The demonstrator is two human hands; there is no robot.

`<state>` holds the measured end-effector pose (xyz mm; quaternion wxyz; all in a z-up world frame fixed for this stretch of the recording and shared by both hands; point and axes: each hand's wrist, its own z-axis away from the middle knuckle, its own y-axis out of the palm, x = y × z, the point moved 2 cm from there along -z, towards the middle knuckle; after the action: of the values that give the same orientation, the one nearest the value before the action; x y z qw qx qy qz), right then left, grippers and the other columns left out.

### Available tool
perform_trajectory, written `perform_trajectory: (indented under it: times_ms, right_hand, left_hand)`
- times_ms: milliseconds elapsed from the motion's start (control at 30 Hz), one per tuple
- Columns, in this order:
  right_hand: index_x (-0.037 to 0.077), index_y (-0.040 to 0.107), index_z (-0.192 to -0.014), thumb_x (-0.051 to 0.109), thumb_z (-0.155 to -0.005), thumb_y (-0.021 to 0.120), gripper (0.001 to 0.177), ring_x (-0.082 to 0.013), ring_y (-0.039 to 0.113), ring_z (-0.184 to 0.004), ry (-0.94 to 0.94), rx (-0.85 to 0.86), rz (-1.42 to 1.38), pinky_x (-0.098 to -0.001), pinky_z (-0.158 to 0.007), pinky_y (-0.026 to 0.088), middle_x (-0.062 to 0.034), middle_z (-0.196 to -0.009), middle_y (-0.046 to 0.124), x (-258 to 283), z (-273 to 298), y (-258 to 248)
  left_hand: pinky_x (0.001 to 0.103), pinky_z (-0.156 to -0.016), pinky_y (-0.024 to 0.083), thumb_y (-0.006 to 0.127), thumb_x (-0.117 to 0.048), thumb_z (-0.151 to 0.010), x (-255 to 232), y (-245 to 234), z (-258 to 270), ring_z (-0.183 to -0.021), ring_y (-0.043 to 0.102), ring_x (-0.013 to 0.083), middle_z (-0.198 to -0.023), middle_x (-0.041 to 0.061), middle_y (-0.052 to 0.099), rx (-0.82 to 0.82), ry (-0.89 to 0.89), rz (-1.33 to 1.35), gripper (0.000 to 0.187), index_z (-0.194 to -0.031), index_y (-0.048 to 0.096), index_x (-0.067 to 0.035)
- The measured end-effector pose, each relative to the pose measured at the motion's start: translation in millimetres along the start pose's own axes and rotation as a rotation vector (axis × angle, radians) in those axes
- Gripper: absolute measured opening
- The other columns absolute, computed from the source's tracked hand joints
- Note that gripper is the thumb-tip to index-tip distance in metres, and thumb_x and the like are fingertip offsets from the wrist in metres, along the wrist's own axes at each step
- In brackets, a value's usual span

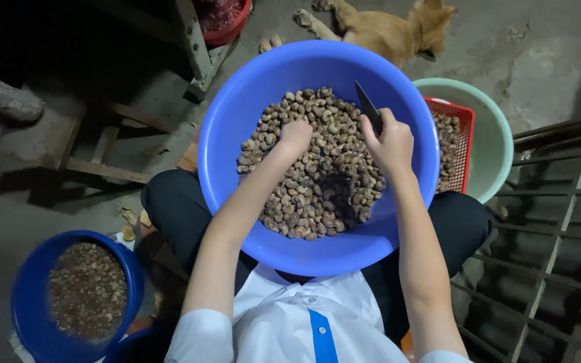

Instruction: A person uses a small knife to manually peel the skins off individual nuts over a large blue plastic bowl.

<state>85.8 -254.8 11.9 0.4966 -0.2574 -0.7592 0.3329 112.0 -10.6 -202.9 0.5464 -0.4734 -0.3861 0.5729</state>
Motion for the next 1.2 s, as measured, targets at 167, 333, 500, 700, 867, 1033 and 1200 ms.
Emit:
perform_trajectory:
  times_ms: [167, 333, 500, 700, 867, 1033, 1200]
  right_hand:
    - [0.012, 0.067, -0.095, 0.037, -0.105, 0.071, 0.027, -0.0254, 0.064, -0.048, 0.026, 0.051, -0.099, -0.0316, -0.045, 0.046, -0.0041, -0.053, 0.061, 9, 3, 10]
    - [0.008, 0.069, -0.103, 0.033, -0.100, 0.078, 0.027, -0.0288, 0.070, -0.061, 0.080, 0.116, -0.406, -0.0352, -0.050, 0.049, -0.0111, -0.066, 0.070, 22, 7, 22]
    - [0.010, 0.070, -0.104, 0.025, -0.097, 0.082, 0.021, -0.0143, 0.059, -0.069, 0.072, 0.209, -0.608, -0.0285, -0.055, 0.045, -0.0073, -0.070, 0.065, 34, 14, 25]
    - [0.008, 0.074, -0.107, 0.021, -0.098, 0.082, 0.017, -0.0130, 0.058, -0.069, 0.055, 0.204, -0.627, -0.0276, -0.055, 0.045, -0.0096, -0.072, 0.069, 35, 12, 22]
    - [0.008, 0.073, -0.103, 0.015, -0.098, 0.080, 0.011, -0.0086, 0.055, -0.067, 0.120, 0.207, -0.685, -0.0219, -0.053, 0.042, -0.0045, -0.066, 0.063, 41, 9, 17]
    - [0.008, 0.073, -0.101, 0.013, -0.099, 0.078, 0.007, -0.0076, 0.057, -0.066, 0.121, 0.203, -0.712, -0.0215, -0.054, 0.044, -0.0049, -0.066, 0.066, 41, 8, 16]
    - [0.005, 0.071, -0.105, 0.012, -0.109, 0.065, 0.010, -0.0351, 0.065, -0.056, -0.225, -0.020, -0.342, -0.0352, -0.049, 0.045, -0.0153, -0.064, 0.066, 46, 16, 7]
  left_hand:
    - [0.058, -0.071, 0.060, 0.069, 0.004, -0.086, -8, -80, 68, -0.090, 0.075, 0.0454, -0.087, 0.026, 0.074, -0.079, 0.003, 0.303, 0.013, -0.098, 0.073, 0.004]
    - [0.040, -0.087, 0.059, 0.089, -0.019, -0.087, -42, -132, 117, -0.101, 0.070, 0.0225, -0.102, 0.022, 0.072, -0.211, -0.053, 1.460, 0.042, -0.112, 0.061, 0.000]
    - [0.032, -0.074, 0.069, 0.079, -0.010, -0.094, -63, -136, 136, -0.091, 0.075, 0.0199, -0.100, 0.011, 0.070, -0.288, -0.115, 2.111, 0.028, -0.109, 0.057, -0.001]
    - [0.037, -0.083, 0.067, 0.076, -0.017, -0.097, -72, -131, 141, -0.093, 0.074, 0.0196, -0.103, 0.011, 0.068, -0.247, -0.099, 2.161, 0.033, -0.118, 0.056, -0.001]
    - [0.046, -0.091, 0.064, 0.077, -0.013, -0.098, -76, -116, 136, -0.111, 0.071, 0.0353, -0.120, 0.023, 0.069, -0.106, -0.075, 2.293, 0.046, -0.132, 0.057, 0.009]
    - [0.040, -0.090, 0.065, 0.075, -0.009, -0.097, -76, -137, 145, -0.107, 0.074, 0.0300, -0.117, 0.022, 0.073, -0.042, -0.005, 2.293, 0.039, -0.129, 0.062, 0.010]
    - [0.028, -0.060, 0.068, 0.081, -0.009, -0.092, -60, -152, 148, -0.083, 0.078, 0.0226, -0.102, 0.019, 0.076, -0.337, -0.043, 2.217, 0.034, -0.119, 0.066, 0.004]
